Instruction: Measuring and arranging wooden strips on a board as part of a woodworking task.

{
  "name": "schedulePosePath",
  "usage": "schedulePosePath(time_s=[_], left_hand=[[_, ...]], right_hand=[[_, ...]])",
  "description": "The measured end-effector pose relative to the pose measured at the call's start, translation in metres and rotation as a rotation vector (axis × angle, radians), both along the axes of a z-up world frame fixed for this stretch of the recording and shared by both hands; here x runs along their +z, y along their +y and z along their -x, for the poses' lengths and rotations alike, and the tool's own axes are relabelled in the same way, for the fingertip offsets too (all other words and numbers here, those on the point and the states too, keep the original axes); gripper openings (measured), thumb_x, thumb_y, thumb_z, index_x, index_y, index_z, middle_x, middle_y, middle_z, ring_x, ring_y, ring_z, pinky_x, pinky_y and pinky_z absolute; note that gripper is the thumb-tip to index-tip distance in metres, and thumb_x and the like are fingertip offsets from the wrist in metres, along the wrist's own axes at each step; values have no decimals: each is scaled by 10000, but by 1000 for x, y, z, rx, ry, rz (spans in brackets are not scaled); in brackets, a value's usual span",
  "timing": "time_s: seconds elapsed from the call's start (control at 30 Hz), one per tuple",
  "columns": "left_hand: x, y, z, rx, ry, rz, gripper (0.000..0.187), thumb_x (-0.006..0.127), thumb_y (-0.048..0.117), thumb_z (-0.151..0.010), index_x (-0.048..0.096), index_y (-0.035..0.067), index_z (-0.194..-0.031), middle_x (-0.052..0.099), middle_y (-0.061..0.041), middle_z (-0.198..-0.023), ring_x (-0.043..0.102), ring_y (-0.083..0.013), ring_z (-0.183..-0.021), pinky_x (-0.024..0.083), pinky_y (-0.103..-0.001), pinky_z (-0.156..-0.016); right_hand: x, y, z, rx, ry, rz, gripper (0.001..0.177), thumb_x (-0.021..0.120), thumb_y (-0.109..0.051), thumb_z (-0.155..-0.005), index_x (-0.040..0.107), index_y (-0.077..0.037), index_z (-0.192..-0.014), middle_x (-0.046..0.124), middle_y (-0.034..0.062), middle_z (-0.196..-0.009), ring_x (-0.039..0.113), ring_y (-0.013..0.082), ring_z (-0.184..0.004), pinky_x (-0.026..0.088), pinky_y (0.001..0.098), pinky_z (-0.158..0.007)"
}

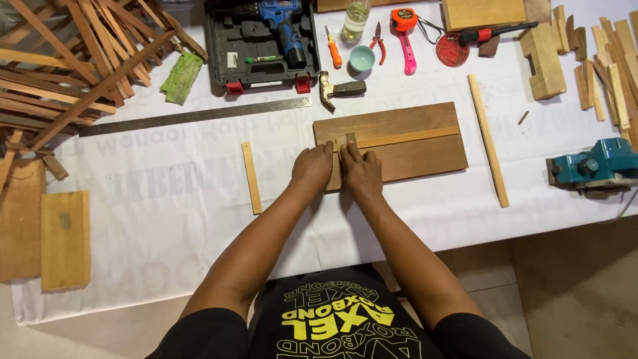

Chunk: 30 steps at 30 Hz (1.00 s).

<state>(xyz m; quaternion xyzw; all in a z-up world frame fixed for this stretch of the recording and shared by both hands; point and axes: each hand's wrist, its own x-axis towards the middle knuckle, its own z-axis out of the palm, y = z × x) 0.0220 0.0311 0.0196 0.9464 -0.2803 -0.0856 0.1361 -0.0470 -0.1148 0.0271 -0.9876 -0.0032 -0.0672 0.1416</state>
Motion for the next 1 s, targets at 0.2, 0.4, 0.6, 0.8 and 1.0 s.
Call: schedulePosePath(time_s=[0.2, 0.4, 0.6, 0.8, 1.0], left_hand=[[14, 11, -4, -69, -4, -95, 263, 566, 75, -941, 621, 79, -1198, 725, -88, -1137, 668, -274, -1126, 453, -517, -1043], [5, 17, -4, -89, 52, 0, 389, 563, 63, -877, 605, 32, -1262, 665, -148, -1296, 618, -292, -1195, 404, -565, -1062], [2, 16, -4, -109, -14, -89, 427, 564, 150, -929, 586, 65, -1348, 647, -101, -1345, 595, -311, -1235, 334, -632, -1114], [25, 5, 4, -125, -23, -248, 616, 589, 248, -836, 507, 73, -1421, 584, -117, -1385, 573, -321, -1227, 235, -629, -1129], [19, -16, 25, -135, 8, -420, 606, 535, 222, -985, 391, 103, -1561, 449, -276, -1547, 640, -333, -1166, 312, -561, -1127]], right_hand=[[-5, -64, -4, -191, -20, 107, 442, 592, -137, -958, 668, -153, -1393, 559, 22, -1526, 507, 303, -907, 431, 406, -891], [-9, -18, -6, -165, -17, 104, 508, 620, -114, -887, 661, -151, -1392, 584, 42, -1489, 523, 309, -933, 433, 420, -830], [2, 42, -5, -30, -75, 28, 561, 652, -174, -841, 629, -106, -1397, 551, 93, -1504, 527, 310, -889, 440, 429, -828], [-12, 26, -2, -1, -49, 57, 523, 633, -181, -878, 632, -110, -1396, 555, 66, -1509, 530, 297, -911, 433, 419, -834], [1, -19, 1, -39, -34, 26, 461, 578, -112, -944, 662, -112, -1397, 541, 67, -1556, 522, 287, -902, 428, 395, -849]])
